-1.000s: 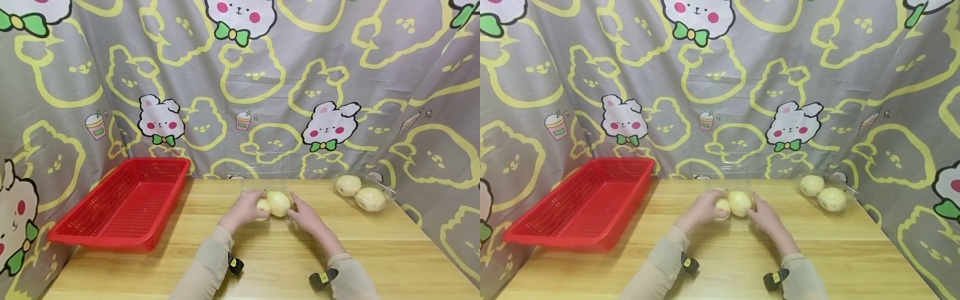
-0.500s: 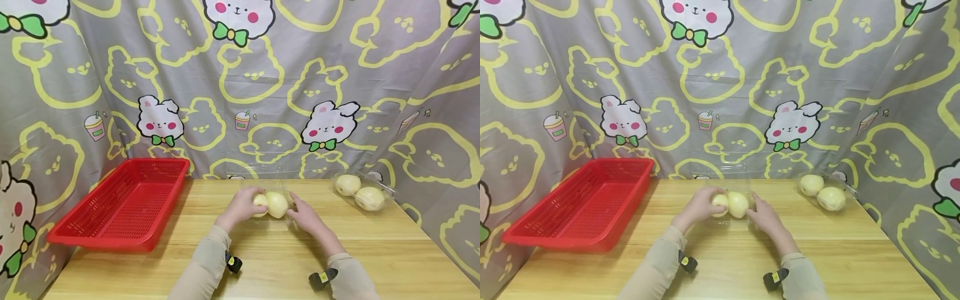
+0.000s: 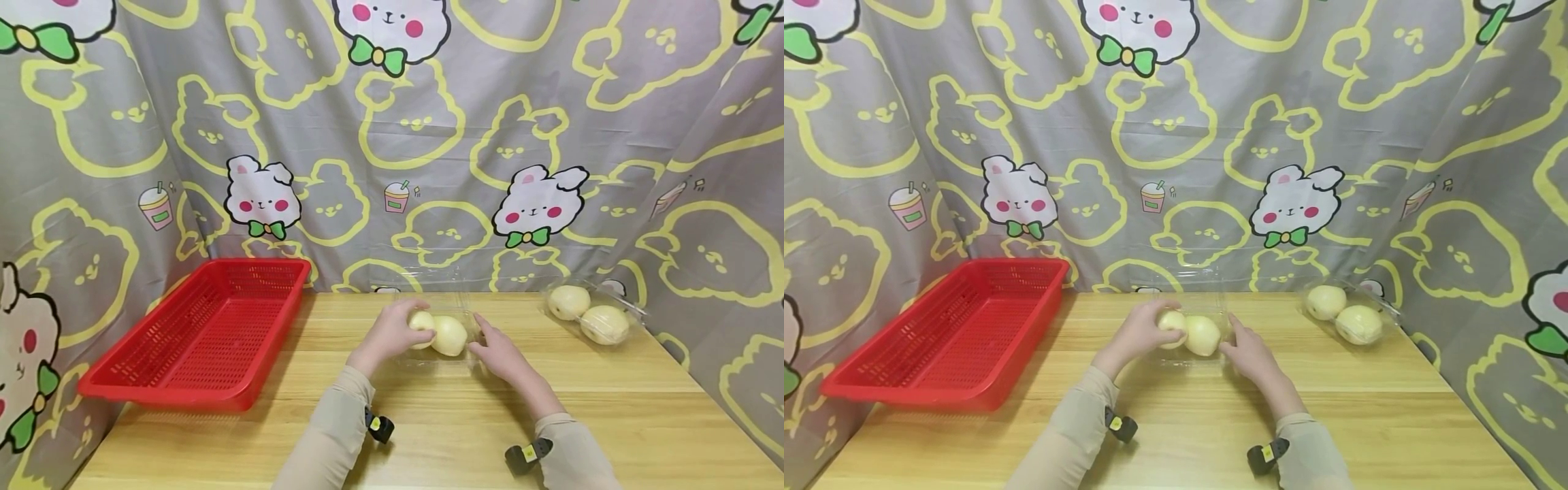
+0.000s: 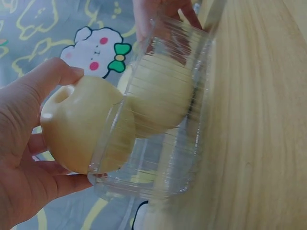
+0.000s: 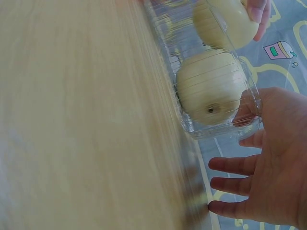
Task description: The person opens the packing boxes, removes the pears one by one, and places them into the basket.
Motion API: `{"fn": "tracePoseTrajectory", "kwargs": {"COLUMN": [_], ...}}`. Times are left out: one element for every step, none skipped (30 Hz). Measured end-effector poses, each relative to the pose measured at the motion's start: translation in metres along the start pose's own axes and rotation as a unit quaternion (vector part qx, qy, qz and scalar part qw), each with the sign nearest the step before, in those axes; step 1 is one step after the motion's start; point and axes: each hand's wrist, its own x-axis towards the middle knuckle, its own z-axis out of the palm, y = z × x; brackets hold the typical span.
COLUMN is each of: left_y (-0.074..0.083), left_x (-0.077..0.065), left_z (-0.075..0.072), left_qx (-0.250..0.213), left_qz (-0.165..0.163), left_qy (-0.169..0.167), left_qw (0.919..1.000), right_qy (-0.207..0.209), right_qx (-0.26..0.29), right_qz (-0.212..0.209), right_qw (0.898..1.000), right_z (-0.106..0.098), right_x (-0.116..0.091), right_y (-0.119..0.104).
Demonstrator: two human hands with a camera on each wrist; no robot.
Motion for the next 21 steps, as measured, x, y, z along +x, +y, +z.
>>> {"fn": "tracePoseTrajectory", "kwargs": {"left_y": [0.0,0.0,0.0,0.0,-0.001,-0.001,-0.001,-0.001,-0.001,-0.001,-0.001,-0.001,-0.001,-0.001,-0.001,0.0,0.0,0.0,0.001,0.001,0.001], "left_x": [0.0,0.0,0.0,0.0,0.0,0.0,0.0,0.0,0.0,0.0,0.0,0.0,0.0,0.0,0.0,-0.001,-0.001,-0.001,-0.001,-0.001,-0.002], "left_z": [-0.001,-0.002,-0.003,-0.004,-0.005,-0.007,-0.008,-0.009,-0.01,-0.011,-0.013,-0.014,-0.015,-0.017,-0.018,-0.02,-0.021,-0.023,-0.025,-0.027,-0.029], "left_qx": [-0.002,-0.005,-0.006,-0.008,-0.008,-0.01,-0.012,-0.011,-0.011,-0.01,-0.008,-0.008,-0.006,-0.005,-0.006,-0.007,-0.006,-0.008,-0.01,-0.011,-0.013], "left_qz": [-0.002,-0.002,-0.002,-0.003,-0.005,-0.005,-0.006,-0.007,-0.008,-0.009,-0.008,-0.007,-0.006,-0.005,-0.004,-0.002,-0.001,0.001,0.003,0.004,0.005], "left_qy": [0.001,0.003,0.005,0.007,0.008,0.009,0.01,0.012,0.014,0.016,0.02,0.024,0.027,0.032,0.036,0.041,0.046,0.053,0.059,0.064,0.069], "left_qw": [1.0,1.0,1.0,0.9999,0.9999,0.9999,0.9999,0.9998,0.9998,0.9998,0.9997,0.9997,0.9996,0.9995,0.9993,0.9991,0.9989,0.9986,0.9982,0.9979,0.9975], "right_qy": [0.0,-0.001,-0.002,-0.002,-0.003,-0.004,-0.005,-0.005,-0.005,-0.005,-0.005,-0.005,-0.005,-0.004,-0.003,-0.003,-0.002,-0.002,-0.001,0.0,0.0], "right_qx": [0.001,0.002,0.004,0.002,0.003,0.004,0.007,0.007,0.008,0.008,0.011,0.011,0.009,0.008,0.007,0.005,0.004,0.004,0.003,0.004,0.004], "right_qz": [0.001,0.001,0.001,-0.001,0.0,0.001,0.003,0.002,0.003,0.003,0.006,0.006,0.007,0.006,0.006,0.005,0.004,0.004,0.004,0.004,0.004], "right_qw": [1.0,1.0,1.0,1.0,1.0,1.0,1.0,1.0,1.0,1.0,1.0,1.0,1.0,1.0,1.0,1.0,1.0,1.0,1.0,1.0,1.0], "right_z": [0.0,0.0,0.0,0.0,0.0,0.001,0.001,0.0,0.0,0.0,0.0,-0.001,-0.001,-0.001,-0.001,-0.001,-0.001,-0.001,-0.001,-0.001,-0.001], "right_x": [0.0,0.001,0.001,0.001,0.001,0.002,0.002,0.002,0.001,0.001,0.001,0.001,0.0,0.0,0.0,0.0,-0.001,-0.001,0.0,0.0,0.0], "right_y": [0.0,0.0,0.001,0.001,0.001,0.001,0.001,0.001,0.0,0.0,0.0,0.0,-0.001,-0.001,-0.001,-0.001,-0.001,-0.001,-0.001,-0.001,-0.001]}}
